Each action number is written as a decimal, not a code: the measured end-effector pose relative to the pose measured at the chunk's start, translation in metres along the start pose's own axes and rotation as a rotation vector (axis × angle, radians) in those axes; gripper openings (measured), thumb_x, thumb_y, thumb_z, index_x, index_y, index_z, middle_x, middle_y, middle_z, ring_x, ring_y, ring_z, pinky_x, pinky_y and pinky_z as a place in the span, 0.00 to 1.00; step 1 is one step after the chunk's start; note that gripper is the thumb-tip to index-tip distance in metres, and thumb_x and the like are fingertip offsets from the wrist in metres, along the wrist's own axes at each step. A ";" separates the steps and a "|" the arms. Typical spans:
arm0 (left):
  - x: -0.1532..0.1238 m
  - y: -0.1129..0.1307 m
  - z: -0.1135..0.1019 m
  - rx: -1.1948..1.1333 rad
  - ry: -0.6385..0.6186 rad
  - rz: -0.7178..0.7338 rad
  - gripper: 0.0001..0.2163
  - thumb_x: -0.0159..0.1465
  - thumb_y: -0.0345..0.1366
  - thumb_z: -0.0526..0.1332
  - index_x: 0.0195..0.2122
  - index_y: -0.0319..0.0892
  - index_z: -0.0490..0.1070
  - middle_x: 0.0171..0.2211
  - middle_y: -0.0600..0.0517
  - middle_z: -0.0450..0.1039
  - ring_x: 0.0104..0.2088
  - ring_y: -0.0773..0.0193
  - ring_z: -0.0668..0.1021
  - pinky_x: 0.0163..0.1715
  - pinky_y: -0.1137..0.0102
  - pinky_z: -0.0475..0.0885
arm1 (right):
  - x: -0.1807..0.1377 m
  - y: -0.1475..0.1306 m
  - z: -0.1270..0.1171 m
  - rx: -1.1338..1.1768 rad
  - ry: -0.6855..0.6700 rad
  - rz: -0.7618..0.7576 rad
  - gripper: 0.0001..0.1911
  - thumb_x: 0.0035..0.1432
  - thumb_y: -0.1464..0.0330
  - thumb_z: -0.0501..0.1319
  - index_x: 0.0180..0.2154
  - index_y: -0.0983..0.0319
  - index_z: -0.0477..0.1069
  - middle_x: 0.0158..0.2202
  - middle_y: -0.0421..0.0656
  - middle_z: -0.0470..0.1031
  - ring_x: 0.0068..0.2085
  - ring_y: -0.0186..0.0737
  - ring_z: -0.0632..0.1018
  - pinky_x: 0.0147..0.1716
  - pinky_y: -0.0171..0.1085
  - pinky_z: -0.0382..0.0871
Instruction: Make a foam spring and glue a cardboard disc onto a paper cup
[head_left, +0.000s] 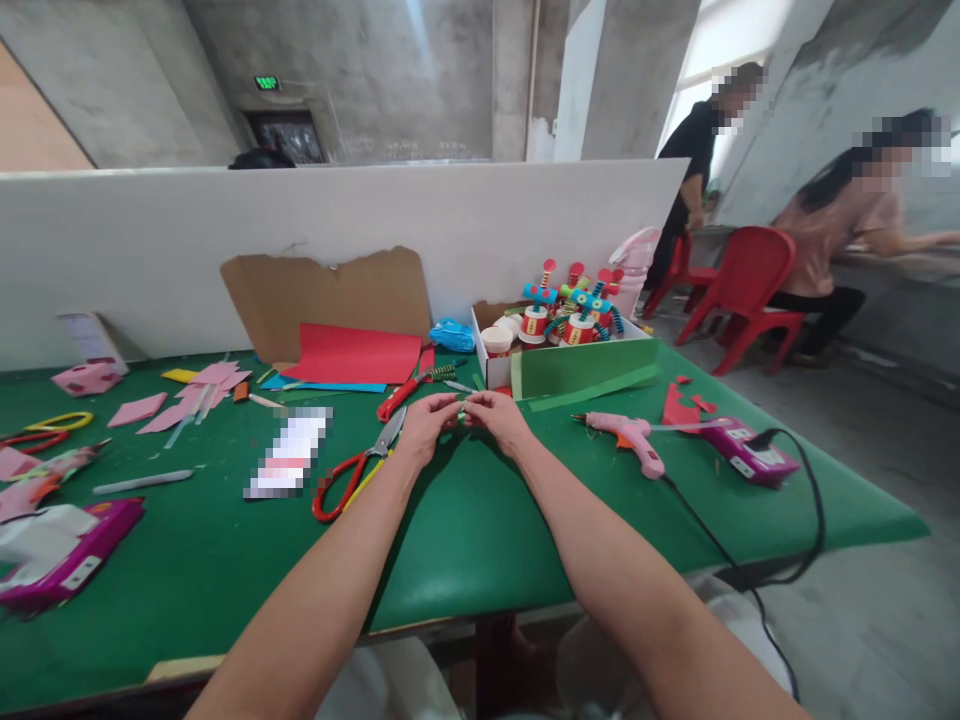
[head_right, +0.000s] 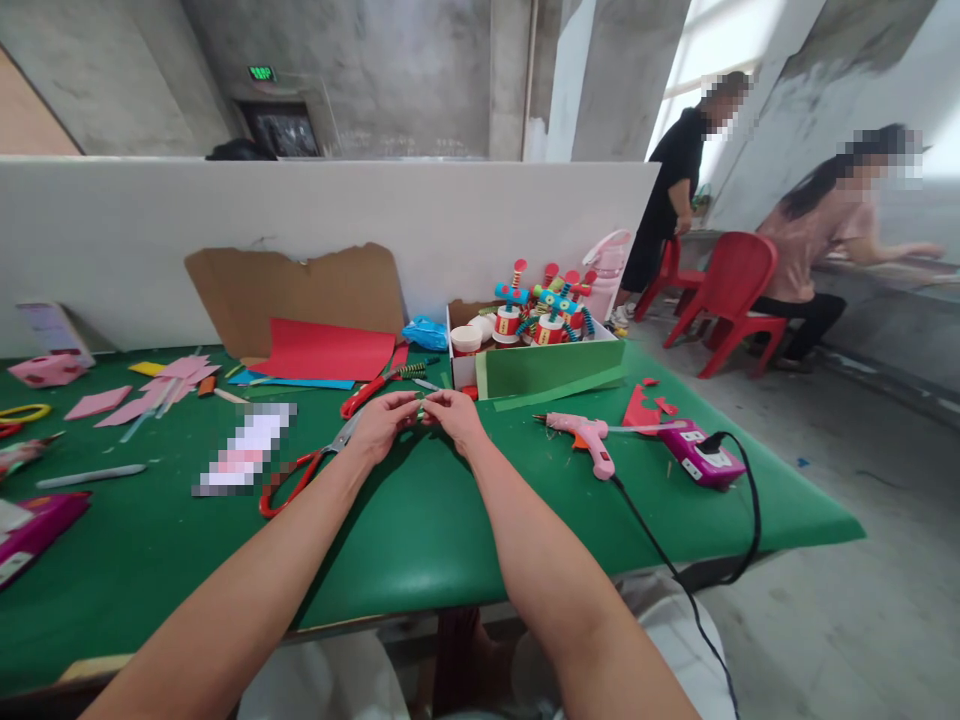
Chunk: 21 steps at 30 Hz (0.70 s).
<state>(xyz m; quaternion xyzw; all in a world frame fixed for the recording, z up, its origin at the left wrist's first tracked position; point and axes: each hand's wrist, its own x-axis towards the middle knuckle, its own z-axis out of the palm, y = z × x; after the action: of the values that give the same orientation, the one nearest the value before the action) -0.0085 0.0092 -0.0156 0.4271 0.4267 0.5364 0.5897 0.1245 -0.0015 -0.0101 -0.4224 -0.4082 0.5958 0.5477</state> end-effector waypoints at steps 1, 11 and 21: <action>0.000 0.000 0.000 0.001 -0.008 0.001 0.22 0.34 0.38 0.75 0.31 0.37 0.75 0.25 0.53 0.75 0.23 0.71 0.72 0.26 0.73 0.66 | 0.000 -0.001 0.000 -0.004 0.002 0.006 0.09 0.39 0.72 0.71 0.23 0.64 0.71 0.18 0.35 0.73 0.20 0.28 0.73 0.26 0.31 0.70; 0.000 0.001 -0.003 0.179 -0.053 0.177 0.15 0.41 0.41 0.72 0.28 0.38 0.76 0.26 0.52 0.76 0.26 0.68 0.73 0.29 0.71 0.68 | -0.005 -0.010 0.001 0.013 -0.001 0.071 0.05 0.44 0.77 0.65 0.21 0.64 0.71 0.17 0.36 0.71 0.19 0.27 0.72 0.25 0.30 0.70; -0.001 0.008 -0.009 0.794 -0.189 0.755 0.08 0.60 0.34 0.59 0.34 0.41 0.77 0.34 0.48 0.79 0.36 0.61 0.79 0.39 0.67 0.73 | -0.008 -0.019 -0.004 0.051 -0.007 0.174 0.07 0.46 0.78 0.63 0.20 0.65 0.71 0.15 0.36 0.68 0.18 0.26 0.69 0.23 0.28 0.69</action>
<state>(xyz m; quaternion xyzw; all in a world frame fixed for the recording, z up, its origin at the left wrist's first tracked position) -0.0198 0.0090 -0.0102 0.7861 0.3586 0.4678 0.1860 0.1349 -0.0077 0.0071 -0.4404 -0.3566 0.6527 0.5028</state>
